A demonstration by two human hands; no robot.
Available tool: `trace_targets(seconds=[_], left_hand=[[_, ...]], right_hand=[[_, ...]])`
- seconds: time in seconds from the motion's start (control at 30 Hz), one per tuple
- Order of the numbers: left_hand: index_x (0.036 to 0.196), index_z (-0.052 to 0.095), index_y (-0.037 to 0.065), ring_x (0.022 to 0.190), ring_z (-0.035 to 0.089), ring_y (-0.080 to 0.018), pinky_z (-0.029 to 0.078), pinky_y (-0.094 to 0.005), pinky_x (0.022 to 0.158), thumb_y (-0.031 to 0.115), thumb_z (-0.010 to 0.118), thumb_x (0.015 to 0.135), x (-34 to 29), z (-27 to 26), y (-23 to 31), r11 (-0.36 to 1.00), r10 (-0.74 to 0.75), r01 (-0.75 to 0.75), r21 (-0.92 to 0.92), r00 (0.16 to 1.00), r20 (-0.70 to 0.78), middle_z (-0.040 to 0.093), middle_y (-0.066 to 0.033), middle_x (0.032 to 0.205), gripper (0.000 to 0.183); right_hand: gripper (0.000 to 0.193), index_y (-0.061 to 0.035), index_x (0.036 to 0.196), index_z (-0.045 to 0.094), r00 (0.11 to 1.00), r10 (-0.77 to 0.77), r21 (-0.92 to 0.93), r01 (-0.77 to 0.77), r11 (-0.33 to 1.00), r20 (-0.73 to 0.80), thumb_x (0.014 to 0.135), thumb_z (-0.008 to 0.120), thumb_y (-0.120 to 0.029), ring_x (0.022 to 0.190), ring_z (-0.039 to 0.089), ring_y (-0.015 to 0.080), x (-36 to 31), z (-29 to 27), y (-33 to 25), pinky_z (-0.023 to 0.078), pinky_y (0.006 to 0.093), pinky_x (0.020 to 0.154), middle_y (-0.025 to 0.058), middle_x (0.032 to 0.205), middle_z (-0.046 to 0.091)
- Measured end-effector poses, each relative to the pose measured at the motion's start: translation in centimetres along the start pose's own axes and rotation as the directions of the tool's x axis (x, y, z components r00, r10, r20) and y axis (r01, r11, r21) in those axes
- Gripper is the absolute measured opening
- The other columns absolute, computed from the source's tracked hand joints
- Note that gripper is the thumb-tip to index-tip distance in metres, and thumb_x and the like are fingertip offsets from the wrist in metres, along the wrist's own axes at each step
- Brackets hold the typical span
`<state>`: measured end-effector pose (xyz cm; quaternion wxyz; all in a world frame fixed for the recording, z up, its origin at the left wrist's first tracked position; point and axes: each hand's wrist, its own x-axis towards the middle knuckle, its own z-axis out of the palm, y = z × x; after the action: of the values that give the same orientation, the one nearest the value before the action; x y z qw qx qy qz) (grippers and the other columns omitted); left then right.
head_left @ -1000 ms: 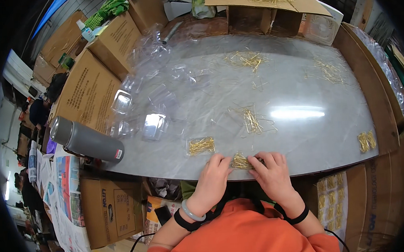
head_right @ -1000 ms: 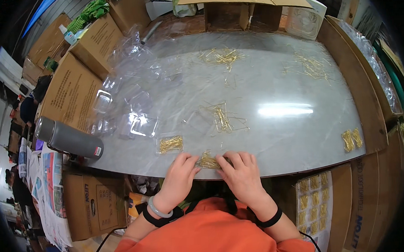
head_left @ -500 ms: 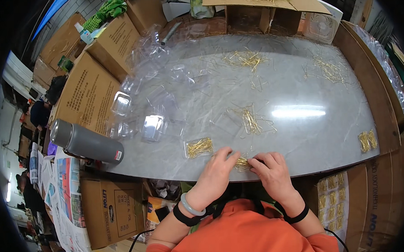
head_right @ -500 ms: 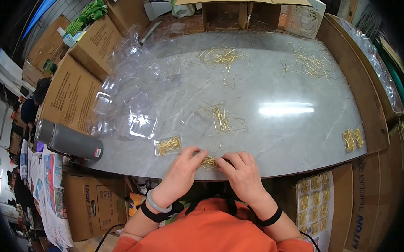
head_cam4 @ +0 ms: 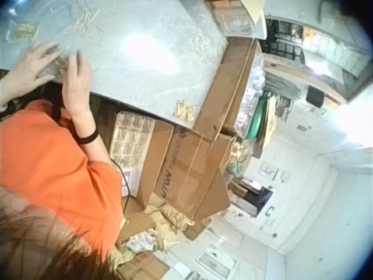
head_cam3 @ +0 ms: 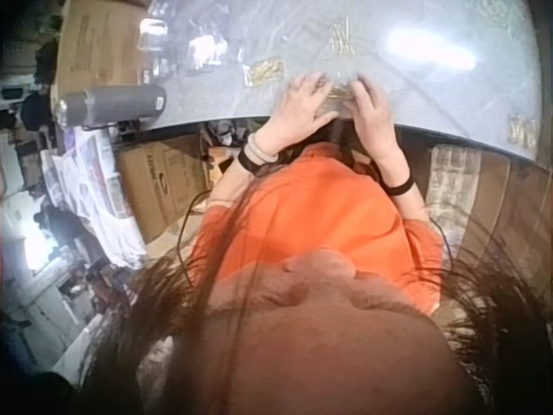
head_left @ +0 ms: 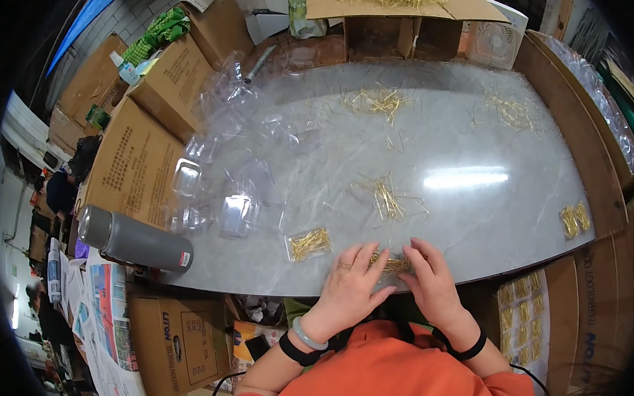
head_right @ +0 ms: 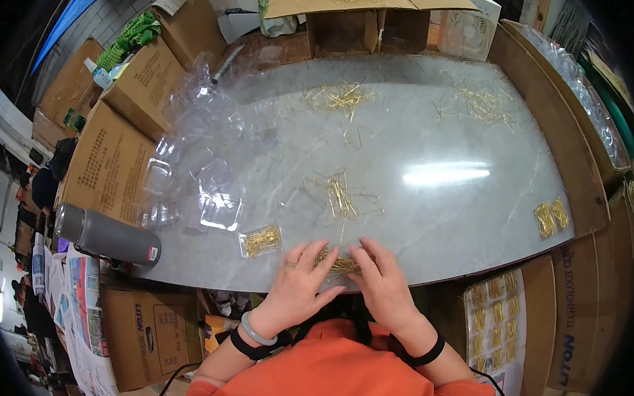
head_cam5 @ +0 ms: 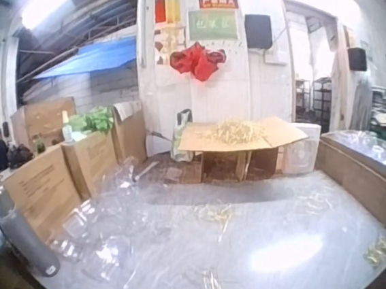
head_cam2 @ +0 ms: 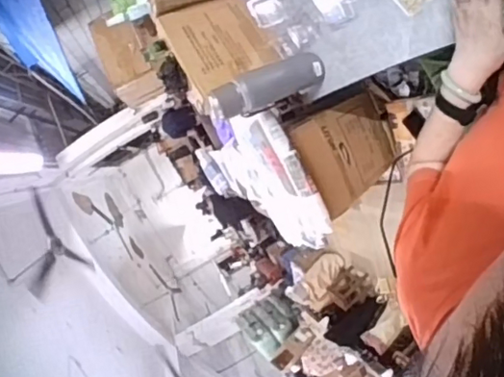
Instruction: Sorting and packing small gold-colored metal parts into plastic trays.
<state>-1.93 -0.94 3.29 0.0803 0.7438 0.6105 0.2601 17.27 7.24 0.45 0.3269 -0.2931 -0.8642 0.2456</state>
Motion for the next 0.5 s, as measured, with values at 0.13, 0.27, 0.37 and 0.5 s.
trace_targets(seconds=[0.13, 0.27, 0.37, 0.5], left_hand=[[0.137, 0.055, -0.006, 0.136, 0.046, -0.0423, 0.04, -0.0512, 0.114, 0.011, 0.07, 0.092, -0.3, 1.9, -1.2, 0.999, 0.047, -0.047, -0.005, 0.998, -0.034, 0.05, -0.0224, 0.14, 0.05], [0.134, 0.057, -0.006, 0.136, 0.048, -0.0423, 0.04, -0.0528, 0.114, 0.006, 0.069, 0.093, -0.8, 2.9, -2.2, 0.998, 0.052, -0.053, -0.027, 0.997, -0.058, 0.051, -0.0221, 0.138, 0.045], [0.132, 0.057, -0.006, 0.135, 0.048, -0.0425, 0.041, -0.051, 0.113, 0.005, 0.071, 0.09, -1.0, 3.0, -2.4, 0.994, 0.029, -0.039, -0.1, 0.995, -0.092, 0.051, -0.0216, 0.136, 0.046], [0.134, 0.053, -0.009, 0.134, 0.047, -0.0439, 0.041, -0.0493, 0.113, 0.007, 0.075, 0.087, 0.3, 2.0, -1.7, 0.992, -0.007, -0.004, -0.129, 0.997, -0.081, 0.048, -0.0238, 0.137, 0.054]], right_hand=[[0.058, 0.003, 0.142, 0.047, 1.0, 0.009, 0.034, -0.009, 0.999, 0.009, 0.088, 0.068, 0.005, 0.127, 0.053, 0.0451, -0.3, 0.6, -1.5, 0.048, 0.0473, 0.107, 0.0278, 0.144, 0.049], [0.06, 0.0062, 0.145, 0.041, 0.992, 0.069, 0.02, -0.072, 0.997, 0.104, 0.092, 0.069, -0.004, 0.129, 0.05, 0.0487, 1.5, -0.8, -2.5, 0.046, 0.049, 0.108, 0.0303, 0.143, 0.049], [0.067, 0.0106, 0.138, 0.043, 0.981, 0.148, -0.253, -0.112, 0.961, 0.129, 0.09, 0.076, -0.021, 0.115, 0.055, 0.0482, 5.0, -3.3, 0.0, 0.048, 0.0496, 0.1, 0.0312, 0.127, 0.054], [0.069, 0.0105, 0.115, 0.056, 0.941, 0.267, -0.505, -0.13, 0.853, 0.21, 0.084, 0.08, -0.047, 0.104, 0.058, 0.0418, 10.2, -3.6, 2.3, 0.052, 0.0466, 0.094, 0.0258, 0.111, 0.057]])
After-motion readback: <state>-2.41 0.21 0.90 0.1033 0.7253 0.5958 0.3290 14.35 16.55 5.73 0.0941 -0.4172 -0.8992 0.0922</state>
